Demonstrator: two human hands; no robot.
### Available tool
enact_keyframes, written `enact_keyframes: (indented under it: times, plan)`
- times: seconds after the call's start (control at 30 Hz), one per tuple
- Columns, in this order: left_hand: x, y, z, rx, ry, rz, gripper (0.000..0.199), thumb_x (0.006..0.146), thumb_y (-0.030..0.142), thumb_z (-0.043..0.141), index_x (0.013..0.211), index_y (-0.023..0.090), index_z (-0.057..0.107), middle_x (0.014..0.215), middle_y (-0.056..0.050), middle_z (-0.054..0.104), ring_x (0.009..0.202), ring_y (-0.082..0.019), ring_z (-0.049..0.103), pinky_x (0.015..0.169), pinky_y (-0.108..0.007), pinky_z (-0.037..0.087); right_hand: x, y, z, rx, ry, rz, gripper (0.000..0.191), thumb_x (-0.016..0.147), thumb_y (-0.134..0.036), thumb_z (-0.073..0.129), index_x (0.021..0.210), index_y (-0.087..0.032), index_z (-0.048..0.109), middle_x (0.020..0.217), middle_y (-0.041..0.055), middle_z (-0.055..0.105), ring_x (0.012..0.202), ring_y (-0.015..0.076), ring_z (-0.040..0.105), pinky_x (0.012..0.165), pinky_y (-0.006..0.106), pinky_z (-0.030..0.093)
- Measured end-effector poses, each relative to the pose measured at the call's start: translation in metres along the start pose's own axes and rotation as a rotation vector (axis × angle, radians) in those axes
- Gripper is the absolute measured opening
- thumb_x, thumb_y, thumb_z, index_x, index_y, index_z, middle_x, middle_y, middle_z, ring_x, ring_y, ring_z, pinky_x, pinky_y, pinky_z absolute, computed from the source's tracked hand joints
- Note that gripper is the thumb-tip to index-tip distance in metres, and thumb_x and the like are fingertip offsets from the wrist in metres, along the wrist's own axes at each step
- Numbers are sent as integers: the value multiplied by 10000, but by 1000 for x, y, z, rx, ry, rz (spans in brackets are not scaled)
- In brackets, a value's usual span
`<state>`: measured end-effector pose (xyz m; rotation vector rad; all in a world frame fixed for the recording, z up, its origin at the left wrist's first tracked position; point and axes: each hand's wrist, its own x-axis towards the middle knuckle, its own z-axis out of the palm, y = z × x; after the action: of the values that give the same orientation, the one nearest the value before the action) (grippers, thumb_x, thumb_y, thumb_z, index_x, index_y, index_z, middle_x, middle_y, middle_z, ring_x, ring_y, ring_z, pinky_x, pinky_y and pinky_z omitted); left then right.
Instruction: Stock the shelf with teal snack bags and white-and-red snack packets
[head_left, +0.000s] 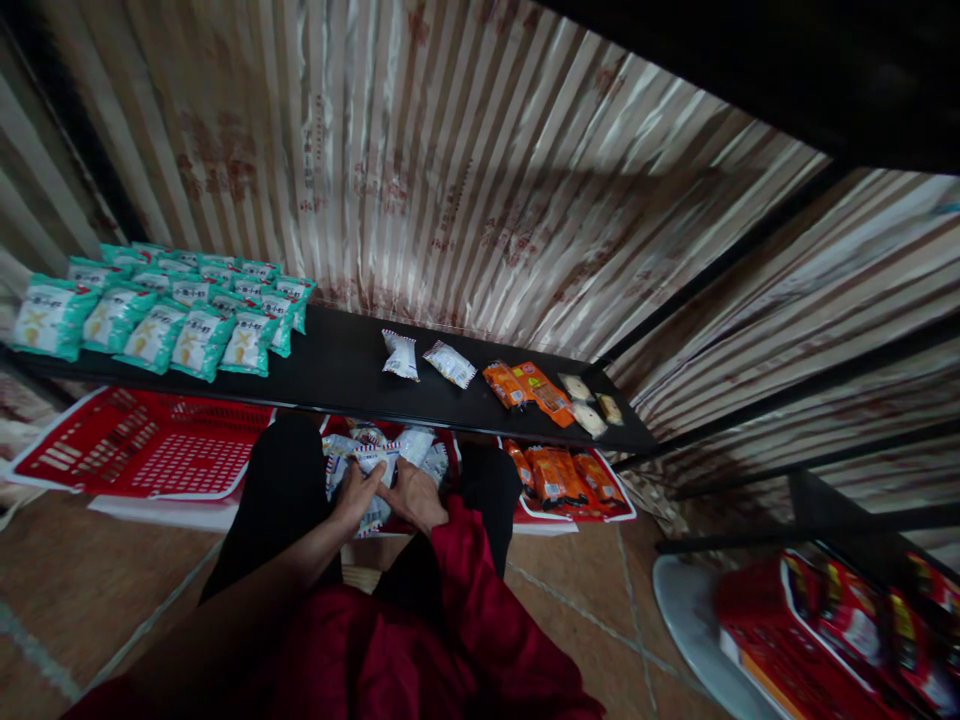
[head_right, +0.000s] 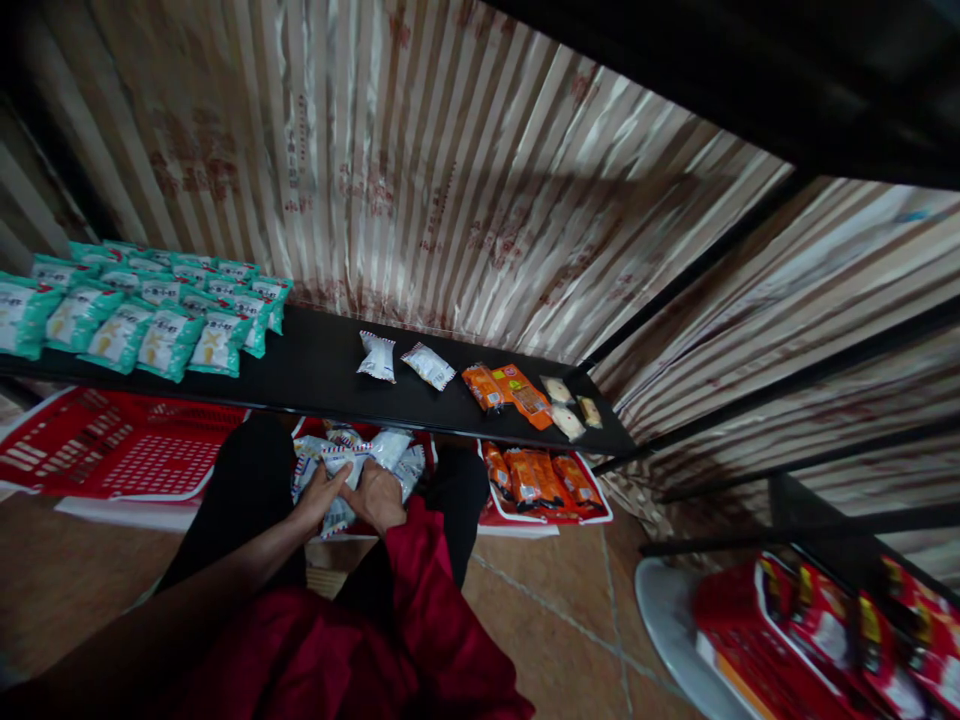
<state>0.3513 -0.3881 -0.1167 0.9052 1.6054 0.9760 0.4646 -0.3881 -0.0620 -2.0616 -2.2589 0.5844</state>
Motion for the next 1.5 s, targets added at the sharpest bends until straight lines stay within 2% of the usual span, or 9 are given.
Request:
enact_keyframes:
  times: [0.2, 0.3, 0.4, 0.53, 0.63, 0.77, 1.03, 1.3, 1.5]
  plan:
    - [8, 8, -6, 26, 85, -37, 321, 846, 446, 517, 988, 168, 593, 967, -126, 696, 960, -272, 657, 741, -331, 531, 8, 5, -3, 141, 37, -84, 420, 849, -514, 528, 1052, -157, 617, 994, 126, 687, 889, 231, 653, 741, 298, 456]
    - [14, 14, -9, 28, 115, -53, 353, 870, 471, 469, 982, 167, 611, 954, -132, 698, 950, -290, 658, 708, -337, 542, 15, 6, -6, 294, 122, -80, 369, 848, -455, 553, 1053, -161, 637, 971, 104, 677, 876, 204, 637, 791, 296, 459]
    - [21, 20, -9, 22, 139, -57, 390, 890, 486, 423, 1001, 167, 618, 942, -126, 701, 929, -278, 664, 706, -337, 548, 22, 4, -8, 452, 191, -69, 407, 820, -438, 585, 1109, -151, 608, 1022, 107, 660, 932, 214, 620, 836, 319, 464]
    - [30, 34, -8, 30, 147, -5, 420, 915, 476, 367, 1055, 166, 613, 993, -125, 699, 959, -262, 657, 798, -357, 533, 28, 0, -16, 665, 85, -9, 527, 826, -484, 555, 1248, -171, 515, 1095, 100, 656, 962, 228, 628, 853, 350, 472]
    - [37, 45, -11, 82, 139, 29, 460, 929, 476, 313, 1066, 159, 617, 1025, -139, 693, 983, -270, 647, 861, -378, 503, 33, -1, -22, 796, -2, -33, 513, 837, -492, 528, 1240, -173, 522, 1118, 96, 658, 999, 233, 625, 887, 363, 465]
    - [50, 53, -15, 121, 136, 78, 507, 935, 465, 261, 1055, 127, 619, 1062, -171, 676, 1015, -279, 631, 892, -385, 477, 41, -4, -21, 952, -21, -97, 530, 812, -495, 552, 1222, -162, 525, 1119, 91, 659, 1029, 222, 611, 901, 350, 470]
    - [72, 61, -23, 135, 178, 131, 501, 935, 463, 228, 959, 160, 626, 1009, -147, 688, 962, -258, 640, 873, -368, 471, 58, -20, -15, 1010, 81, -36, 425, 796, -433, 576, 1121, -158, 577, 1046, 78, 689, 932, 205, 642, 851, 324, 494]
    - [85, 68, -29, 184, 194, 97, 492, 928, 461, 229, 893, 166, 621, 943, -138, 694, 920, -262, 652, 845, -371, 481, 61, -28, -16, 1101, 107, 4, 497, 732, -359, 645, 1176, -156, 549, 1078, 89, 683, 967, 207, 641, 873, 332, 498]
    - [88, 79, -28, 207, 196, 77, 484, 926, 443, 241, 843, 157, 623, 903, -143, 696, 894, -264, 657, 822, -366, 487, 63, -31, -16, 1187, 138, -6, 499, 728, -339, 633, 1188, -163, 550, 1055, 69, 695, 921, 192, 651, 840, 314, 512]
